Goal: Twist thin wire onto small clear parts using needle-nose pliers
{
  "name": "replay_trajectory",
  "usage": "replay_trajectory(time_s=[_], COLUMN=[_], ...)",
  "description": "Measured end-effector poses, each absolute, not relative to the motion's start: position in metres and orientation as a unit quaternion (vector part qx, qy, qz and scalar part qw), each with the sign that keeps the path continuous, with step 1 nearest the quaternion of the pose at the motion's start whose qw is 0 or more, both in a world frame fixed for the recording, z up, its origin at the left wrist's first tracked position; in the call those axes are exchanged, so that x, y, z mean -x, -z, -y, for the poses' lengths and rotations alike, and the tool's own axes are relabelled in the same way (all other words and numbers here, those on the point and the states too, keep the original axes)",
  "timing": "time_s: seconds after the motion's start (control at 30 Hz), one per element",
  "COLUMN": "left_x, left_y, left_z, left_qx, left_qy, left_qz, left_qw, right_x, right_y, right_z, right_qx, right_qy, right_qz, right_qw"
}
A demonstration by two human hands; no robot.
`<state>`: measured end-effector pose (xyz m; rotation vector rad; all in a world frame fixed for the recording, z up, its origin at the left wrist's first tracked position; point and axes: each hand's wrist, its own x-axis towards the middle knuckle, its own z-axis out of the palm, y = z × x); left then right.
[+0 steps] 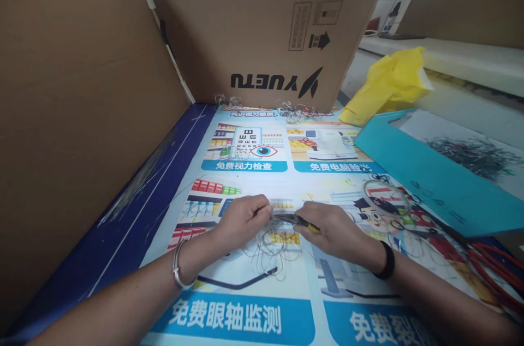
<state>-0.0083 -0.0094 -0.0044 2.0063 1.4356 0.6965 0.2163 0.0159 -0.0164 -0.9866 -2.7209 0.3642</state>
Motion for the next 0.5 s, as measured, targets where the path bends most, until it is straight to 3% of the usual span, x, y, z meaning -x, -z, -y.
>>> replay_trajectory(time_s=[0.5], left_x=[0.0096], left_y=[0.0044], left_z=[0.0088], left_qx=[-0.761], left_qy=[-0.256], left_qz=[-0.531], left_qw=[0.271], right_x=[-0.2154], right_y=[0.0164], right_z=[-0.0172], right_qx=[0.33], right_qy=[-0.102], right_qz=[0.933], right_qw=[0.098])
